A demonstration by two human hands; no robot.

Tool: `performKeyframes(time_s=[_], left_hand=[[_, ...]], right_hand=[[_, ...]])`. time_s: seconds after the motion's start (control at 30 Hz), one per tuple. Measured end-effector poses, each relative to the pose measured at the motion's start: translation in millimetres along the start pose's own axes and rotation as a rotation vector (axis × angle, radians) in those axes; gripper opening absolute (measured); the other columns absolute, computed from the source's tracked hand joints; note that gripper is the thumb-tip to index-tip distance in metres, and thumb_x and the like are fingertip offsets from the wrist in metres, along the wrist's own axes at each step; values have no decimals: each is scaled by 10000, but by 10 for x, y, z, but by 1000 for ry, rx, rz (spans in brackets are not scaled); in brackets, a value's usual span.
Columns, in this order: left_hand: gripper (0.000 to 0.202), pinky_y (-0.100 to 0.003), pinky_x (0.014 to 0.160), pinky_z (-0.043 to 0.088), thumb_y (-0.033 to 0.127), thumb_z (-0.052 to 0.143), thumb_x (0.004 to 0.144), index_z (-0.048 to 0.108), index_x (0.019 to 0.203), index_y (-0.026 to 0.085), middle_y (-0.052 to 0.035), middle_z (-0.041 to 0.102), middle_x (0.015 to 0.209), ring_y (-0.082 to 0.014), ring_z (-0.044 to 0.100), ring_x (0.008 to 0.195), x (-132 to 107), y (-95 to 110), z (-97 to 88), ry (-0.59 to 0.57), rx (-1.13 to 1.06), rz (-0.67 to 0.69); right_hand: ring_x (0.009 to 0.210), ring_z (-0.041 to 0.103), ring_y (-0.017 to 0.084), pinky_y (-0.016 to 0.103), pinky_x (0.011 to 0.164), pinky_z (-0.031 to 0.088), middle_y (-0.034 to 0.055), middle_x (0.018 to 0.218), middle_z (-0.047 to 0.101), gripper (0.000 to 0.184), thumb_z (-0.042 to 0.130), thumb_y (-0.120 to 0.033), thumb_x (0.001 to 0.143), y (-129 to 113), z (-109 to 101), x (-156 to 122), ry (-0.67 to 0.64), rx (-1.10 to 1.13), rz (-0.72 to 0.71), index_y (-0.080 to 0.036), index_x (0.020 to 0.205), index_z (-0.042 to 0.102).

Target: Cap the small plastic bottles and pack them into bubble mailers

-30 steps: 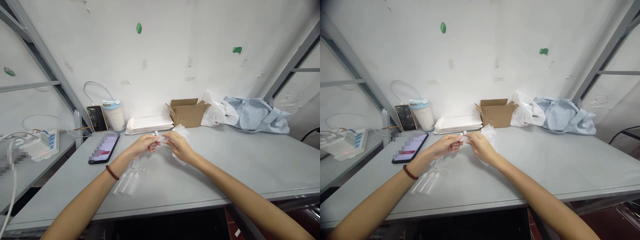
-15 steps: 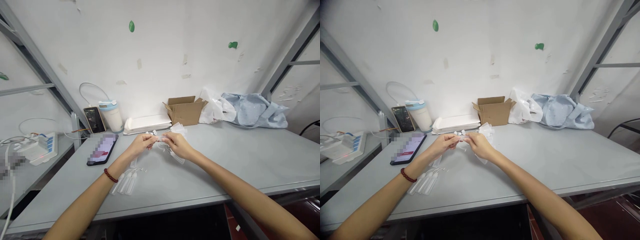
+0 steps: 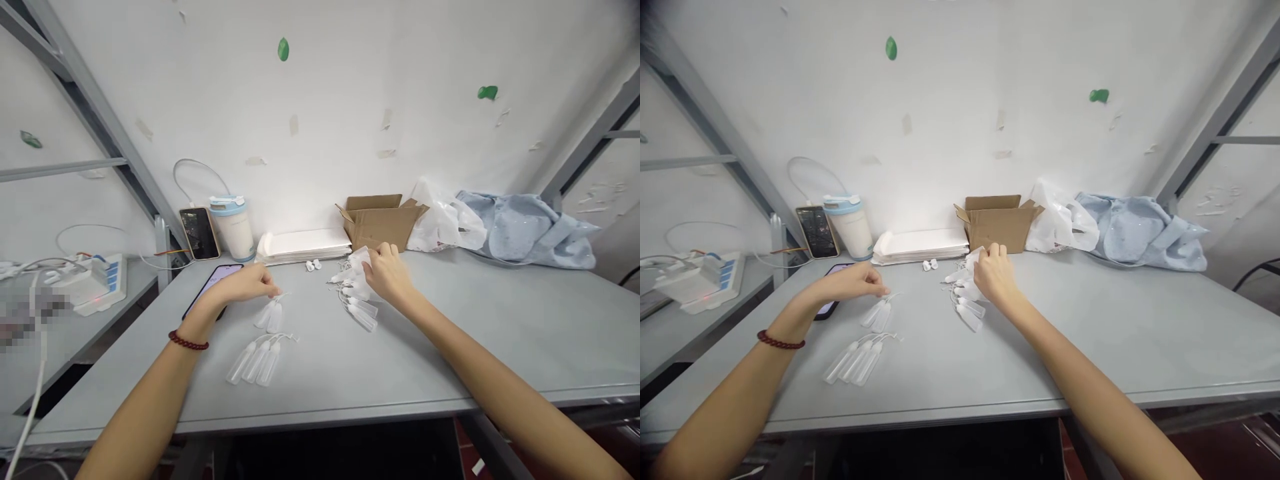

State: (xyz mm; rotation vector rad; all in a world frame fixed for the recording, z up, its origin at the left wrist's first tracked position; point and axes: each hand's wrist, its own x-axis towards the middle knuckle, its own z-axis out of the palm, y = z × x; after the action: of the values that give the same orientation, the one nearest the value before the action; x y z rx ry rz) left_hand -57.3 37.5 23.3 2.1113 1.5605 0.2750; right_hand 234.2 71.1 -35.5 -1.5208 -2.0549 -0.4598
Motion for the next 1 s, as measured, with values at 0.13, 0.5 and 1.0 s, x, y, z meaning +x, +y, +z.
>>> performKeyframes(time_s=[0.13, 0.5, 1.0], left_hand=[[385, -242, 392, 125, 350, 645, 593, 416, 323, 196, 54, 264, 350, -75, 211, 342, -79, 79, 100, -10, 169, 13], [396, -266, 412, 161, 231, 573, 604, 263, 361, 200, 43, 221, 335, -92, 239, 327, -89, 294, 433, 134, 408, 101], [302, -235, 621, 359, 402, 437, 872, 630, 967, 190, -3, 621, 827, -138, 506, 709, -64, 570, 514, 246, -301, 403]], right_hand=[[854, 420, 301, 395, 670, 398, 193, 889, 506, 234, 469, -203, 820, -60, -32, -26, 13, -24, -25, -61, 934, 615], [947, 415, 298, 435, 761, 414, 183, 1028, 497, 223, 426, -233, 861, -249, -209, -86, 165, 171, -148, -115, 951, 592], [949, 579, 188, 347, 772, 479, 78, 1028, 621, 406, 516, -258, 840, -551, -331, -257, -264, 1066, -227, -213, 1235, 433]])
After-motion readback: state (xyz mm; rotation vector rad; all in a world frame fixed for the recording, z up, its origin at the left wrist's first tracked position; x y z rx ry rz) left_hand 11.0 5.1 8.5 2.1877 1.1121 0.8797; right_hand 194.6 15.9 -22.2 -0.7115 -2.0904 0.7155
